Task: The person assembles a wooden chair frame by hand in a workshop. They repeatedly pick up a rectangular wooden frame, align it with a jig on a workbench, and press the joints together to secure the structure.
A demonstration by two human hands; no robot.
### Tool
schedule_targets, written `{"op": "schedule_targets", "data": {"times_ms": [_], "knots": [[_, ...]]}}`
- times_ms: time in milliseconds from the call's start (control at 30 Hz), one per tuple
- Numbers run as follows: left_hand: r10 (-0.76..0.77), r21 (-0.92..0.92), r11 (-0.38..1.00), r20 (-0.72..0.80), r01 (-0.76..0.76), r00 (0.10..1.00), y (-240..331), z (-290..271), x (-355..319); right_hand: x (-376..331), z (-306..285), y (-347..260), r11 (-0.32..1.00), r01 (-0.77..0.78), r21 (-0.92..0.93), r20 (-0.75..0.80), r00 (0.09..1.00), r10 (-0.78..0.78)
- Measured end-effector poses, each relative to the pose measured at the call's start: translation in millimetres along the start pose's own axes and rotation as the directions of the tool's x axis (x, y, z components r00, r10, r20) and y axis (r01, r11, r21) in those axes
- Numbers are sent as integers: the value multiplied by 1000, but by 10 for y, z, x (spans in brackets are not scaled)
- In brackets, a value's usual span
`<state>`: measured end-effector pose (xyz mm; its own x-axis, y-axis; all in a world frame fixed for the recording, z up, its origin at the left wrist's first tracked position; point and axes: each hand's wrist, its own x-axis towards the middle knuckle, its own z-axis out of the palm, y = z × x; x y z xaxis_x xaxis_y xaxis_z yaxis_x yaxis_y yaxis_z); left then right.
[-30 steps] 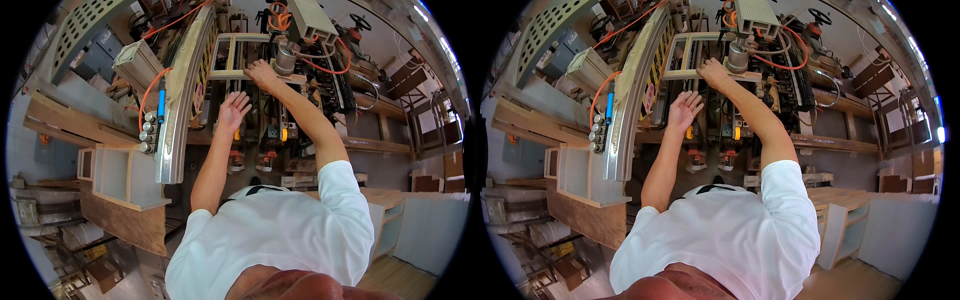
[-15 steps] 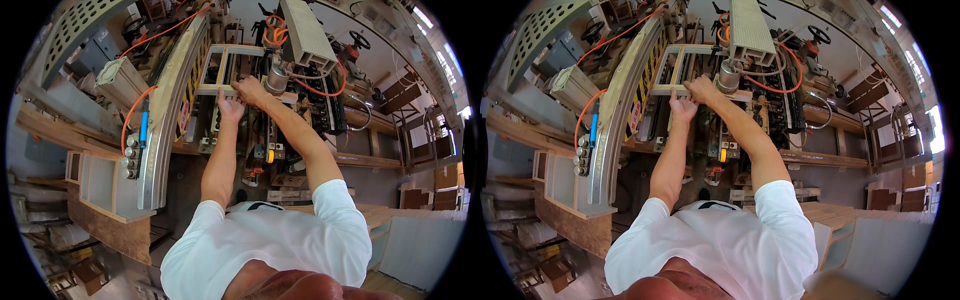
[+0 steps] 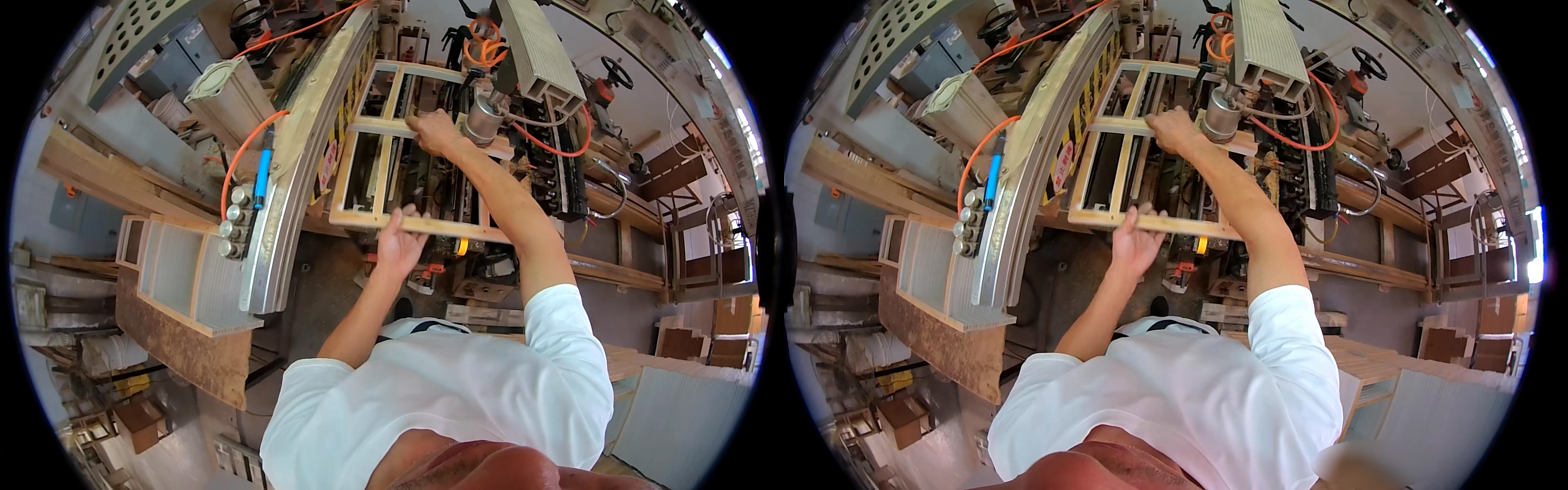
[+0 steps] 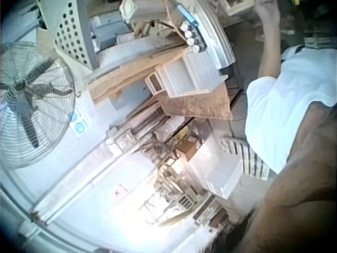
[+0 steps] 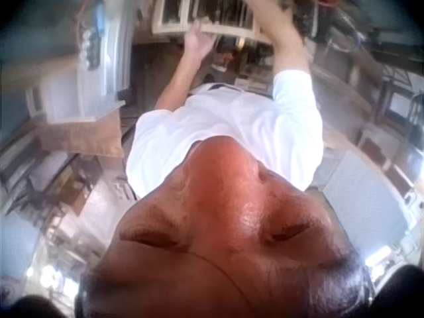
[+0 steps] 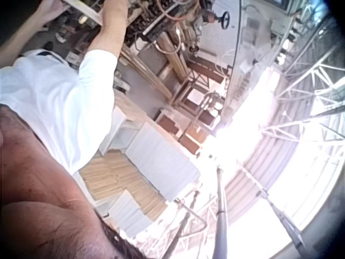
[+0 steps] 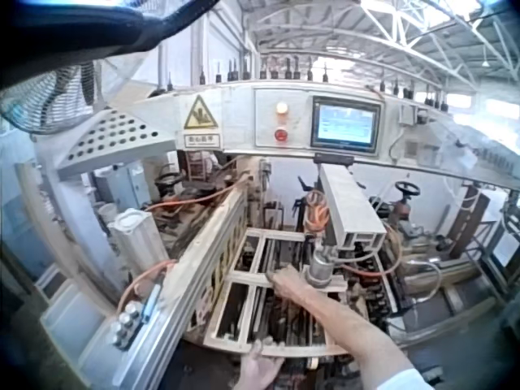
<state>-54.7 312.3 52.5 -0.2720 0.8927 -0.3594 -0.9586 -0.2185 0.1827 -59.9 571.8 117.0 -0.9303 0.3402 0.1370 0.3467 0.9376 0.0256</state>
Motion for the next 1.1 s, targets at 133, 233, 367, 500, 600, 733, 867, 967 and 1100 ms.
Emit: {"op": "schedule_targets", "data": {"times_ms": [133,233,367,500,600,733,867,967,1100], "knots": [[-138,62,989,94,132,986,-32,-323,-748,53,38,-8,1000,-21,1,48,999,21],[-215,44,976,103,212,971,-6,-542,-1329,77,183,-42,998,-54,-32,82,995,57],[-265,58,964,130,259,955,128,-861,-1942,98,29,-184,978,-185,-97,187,962,200],[-273,84,960,63,268,960,327,-1121,-2445,176,158,-147,974,-209,-87,158,962,220],[-263,125,959,66,254,962,397,-1395,-2732,172,185,-133,964,-265,23,131,957,260],[-253,104,962,6,251,968,407,-1645,-2882,172,195,-105,957,-286,50,112,954,279],[-153,4,986,-351,165,924,432,-1920,-2716,192,66,-208,955,-297,-4,167,941,294],[-76,97,984,-539,151,839,413,-2410,-2607,180,49,-165,971,-234,-50,185,953,239],[53,228,966,-641,124,766,362,-2783,-2593,208,8,-135,982,-145,-117,207,964,167]]}}
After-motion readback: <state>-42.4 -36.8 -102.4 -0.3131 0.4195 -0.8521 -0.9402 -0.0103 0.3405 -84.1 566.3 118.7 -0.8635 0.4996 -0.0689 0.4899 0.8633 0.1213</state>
